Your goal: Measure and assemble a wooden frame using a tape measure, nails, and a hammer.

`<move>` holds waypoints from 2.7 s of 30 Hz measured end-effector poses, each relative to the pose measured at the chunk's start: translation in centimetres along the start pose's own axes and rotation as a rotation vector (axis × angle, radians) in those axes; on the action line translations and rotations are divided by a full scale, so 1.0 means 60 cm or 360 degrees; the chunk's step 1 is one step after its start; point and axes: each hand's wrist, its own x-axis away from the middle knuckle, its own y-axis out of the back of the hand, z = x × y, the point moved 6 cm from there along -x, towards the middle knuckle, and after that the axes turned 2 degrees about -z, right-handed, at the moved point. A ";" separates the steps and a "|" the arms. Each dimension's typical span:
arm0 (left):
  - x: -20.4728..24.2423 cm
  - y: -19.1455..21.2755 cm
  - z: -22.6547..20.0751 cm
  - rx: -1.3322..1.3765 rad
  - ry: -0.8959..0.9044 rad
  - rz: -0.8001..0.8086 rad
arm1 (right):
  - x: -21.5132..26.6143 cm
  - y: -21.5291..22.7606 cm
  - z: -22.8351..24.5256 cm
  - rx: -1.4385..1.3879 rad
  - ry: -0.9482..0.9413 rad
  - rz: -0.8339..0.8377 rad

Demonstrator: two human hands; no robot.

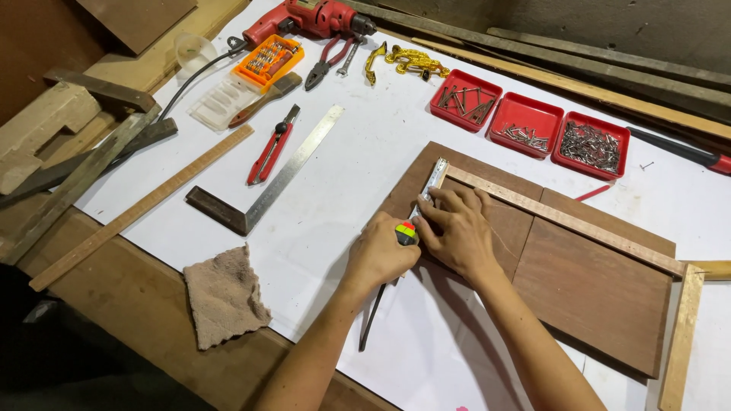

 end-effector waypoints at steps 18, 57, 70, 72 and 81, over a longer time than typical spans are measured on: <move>0.039 -0.010 0.068 -0.0034 -0.0274 -0.0206 | 0.003 0.005 0.015 0.0119 -0.0182 0.0440; 0.078 -0.014 0.102 0.0076 -0.0113 -0.0164 | 0.011 -0.014 0.023 0.0124 -0.0197 0.0607; 0.064 -0.016 0.093 0.0053 -0.0183 -0.0241 | 0.011 -0.009 0.015 0.0122 -0.0111 0.0526; 0.061 -0.011 0.088 0.0002 -0.0161 -0.0255 | 0.012 -0.008 0.008 -0.0014 -0.0073 0.0455; 0.038 0.003 0.042 0.0054 -0.0115 -0.0306 | -0.002 0.027 0.023 -0.0307 -0.0106 0.0317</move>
